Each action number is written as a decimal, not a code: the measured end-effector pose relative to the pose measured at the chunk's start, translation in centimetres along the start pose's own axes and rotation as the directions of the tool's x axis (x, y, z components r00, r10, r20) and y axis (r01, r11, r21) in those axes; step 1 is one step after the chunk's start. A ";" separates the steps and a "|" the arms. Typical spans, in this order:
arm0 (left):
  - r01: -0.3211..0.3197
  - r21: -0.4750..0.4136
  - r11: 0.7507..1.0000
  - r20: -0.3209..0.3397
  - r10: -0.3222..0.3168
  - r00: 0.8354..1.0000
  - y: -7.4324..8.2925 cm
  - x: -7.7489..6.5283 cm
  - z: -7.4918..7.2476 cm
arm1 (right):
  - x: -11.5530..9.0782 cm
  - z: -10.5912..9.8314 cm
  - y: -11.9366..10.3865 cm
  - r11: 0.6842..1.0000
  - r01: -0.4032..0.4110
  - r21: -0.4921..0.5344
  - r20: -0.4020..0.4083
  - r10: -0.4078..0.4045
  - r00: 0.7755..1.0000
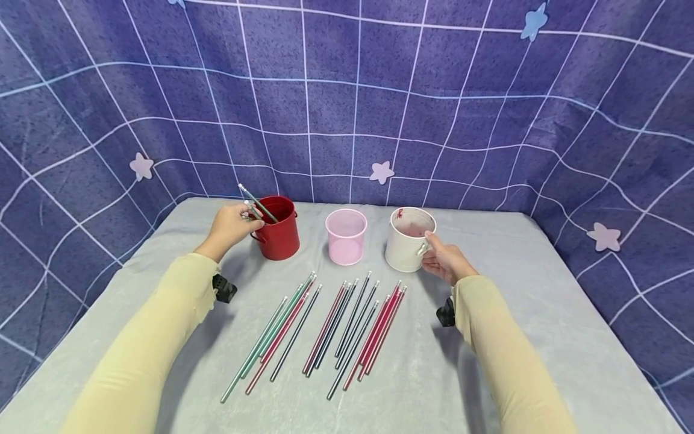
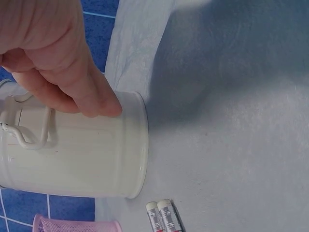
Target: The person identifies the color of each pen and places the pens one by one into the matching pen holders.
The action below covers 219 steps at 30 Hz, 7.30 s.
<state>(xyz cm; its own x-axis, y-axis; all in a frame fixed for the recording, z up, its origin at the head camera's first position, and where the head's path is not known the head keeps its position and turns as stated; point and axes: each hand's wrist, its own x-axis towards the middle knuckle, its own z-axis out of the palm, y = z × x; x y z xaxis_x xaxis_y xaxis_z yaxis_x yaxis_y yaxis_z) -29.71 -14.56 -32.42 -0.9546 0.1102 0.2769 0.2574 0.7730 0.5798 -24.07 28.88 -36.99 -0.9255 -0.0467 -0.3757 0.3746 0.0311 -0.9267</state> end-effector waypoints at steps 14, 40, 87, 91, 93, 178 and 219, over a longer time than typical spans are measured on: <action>0.098 0.016 0.995 0.051 -0.099 0.994 0.0 -0.1 -0.3 | 0.1 0.0 0.1 1.000 0.000 -0.028 0.001 0.000 1.000; 0.064 0.157 0.986 0.560 -0.142 0.816 1.8 -5.0 2.6 | 0.0 -0.2 0.0 0.999 0.016 -0.052 0.008 -0.015 1.000; -0.176 -0.050 0.983 0.428 0.181 0.885 2.8 -4.8 2.3 | -0.2 -0.1 -0.1 0.982 -0.053 -0.183 0.067 0.067 0.996; -0.204 -0.053 0.977 0.377 0.209 0.902 2.9 -4.6 1.8 | -0.2 0.0 0.0 0.983 -0.054 -0.175 0.063 0.066 0.996; -0.207 -0.062 0.976 0.371 0.215 0.903 3.0 -4.4 1.4 | -0.1 0.0 0.0 0.983 -0.054 -0.174 0.057 0.065 0.996; -0.070 -0.245 0.967 -0.454 -0.051 0.889 3.4 -0.8 -6.8 | 0.0 0.3 0.1 0.980 -0.030 -0.194 -0.005 0.029 1.000; -0.031 -0.132 0.991 -0.265 -0.005 0.964 0.7 -1.0 -1.1 | -0.2 0.2 0.3 0.984 -0.015 -0.175 0.004 0.016 1.000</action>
<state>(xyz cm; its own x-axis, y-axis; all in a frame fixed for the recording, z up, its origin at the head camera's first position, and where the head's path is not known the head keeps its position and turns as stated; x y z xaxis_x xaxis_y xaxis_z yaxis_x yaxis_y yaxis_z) -28.40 -14.81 -31.46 -0.8820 -0.0635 0.4670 0.3043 0.6799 0.6671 -23.79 28.66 -37.17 -0.9193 -0.0502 -0.3903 0.3729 0.2060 -0.9047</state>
